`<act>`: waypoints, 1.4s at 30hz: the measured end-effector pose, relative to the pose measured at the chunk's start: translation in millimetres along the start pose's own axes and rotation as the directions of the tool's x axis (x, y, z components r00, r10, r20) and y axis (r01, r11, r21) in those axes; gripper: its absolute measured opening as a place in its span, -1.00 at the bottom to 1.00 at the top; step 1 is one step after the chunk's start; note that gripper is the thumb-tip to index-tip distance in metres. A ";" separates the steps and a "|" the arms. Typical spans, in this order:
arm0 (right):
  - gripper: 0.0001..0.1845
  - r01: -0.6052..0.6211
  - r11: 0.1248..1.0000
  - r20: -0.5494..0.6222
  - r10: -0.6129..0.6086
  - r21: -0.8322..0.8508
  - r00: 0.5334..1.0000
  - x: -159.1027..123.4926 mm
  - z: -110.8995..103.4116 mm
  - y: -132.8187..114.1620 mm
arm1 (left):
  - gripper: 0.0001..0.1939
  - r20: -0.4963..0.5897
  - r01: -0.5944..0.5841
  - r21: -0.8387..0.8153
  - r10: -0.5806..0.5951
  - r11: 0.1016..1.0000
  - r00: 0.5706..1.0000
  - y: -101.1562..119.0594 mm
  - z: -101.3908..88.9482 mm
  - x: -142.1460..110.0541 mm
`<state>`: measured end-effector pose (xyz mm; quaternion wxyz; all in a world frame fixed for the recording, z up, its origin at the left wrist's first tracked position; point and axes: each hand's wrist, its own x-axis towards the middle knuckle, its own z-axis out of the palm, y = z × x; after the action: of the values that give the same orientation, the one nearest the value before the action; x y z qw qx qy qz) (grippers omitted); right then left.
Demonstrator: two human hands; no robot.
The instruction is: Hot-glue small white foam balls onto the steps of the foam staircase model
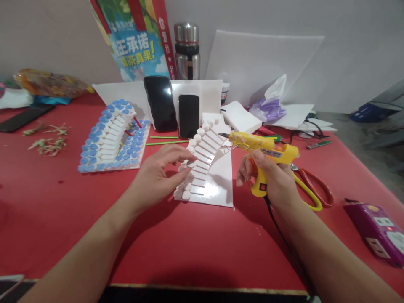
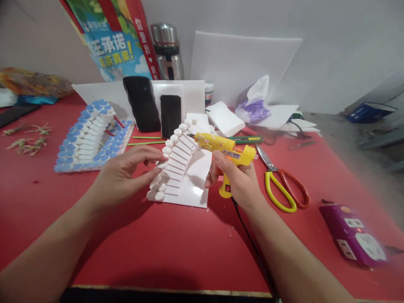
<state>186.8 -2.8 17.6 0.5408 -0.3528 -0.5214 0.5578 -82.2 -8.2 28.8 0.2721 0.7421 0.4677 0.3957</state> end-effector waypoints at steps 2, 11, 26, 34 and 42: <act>-0.53 0.000 1.000 -0.009 0.000 0.004 1.000 0.6 -0.4 0.3 | -0.83 0.073 -0.016 0.022 0.014 1.000 0.997 -2.5 -9.0 -2.5; -0.54 -0.003 1.000 -0.024 0.003 0.009 1.000 0.7 -1.8 2.2 | -0.84 0.373 -0.169 0.112 0.116 0.979 0.921 -15.7 -22.5 11.6; -0.59 0.010 0.999 -0.019 -0.010 0.036 1.000 -0.6 -0.8 -0.8 | -0.84 0.419 -0.188 0.096 0.132 0.977 0.898 -19.7 -18.2 11.0; -0.62 0.019 0.999 -0.013 -0.019 0.032 1.000 -0.7 -0.5 0.1 | -0.83 0.380 -0.149 0.112 0.097 0.982 0.920 -19.2 -16.2 7.7; -0.58 0.010 1.000 -0.012 -0.010 0.024 1.000 -0.9 0.0 -2.1 | -0.83 0.383 -0.184 0.204 0.095 0.962 0.919 -17.5 -15.8 4.7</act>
<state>187.5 -4.0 19.5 0.5510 -0.3470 -0.5131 0.5593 -102.7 3.8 25.4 0.2362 0.8618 0.3973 0.2090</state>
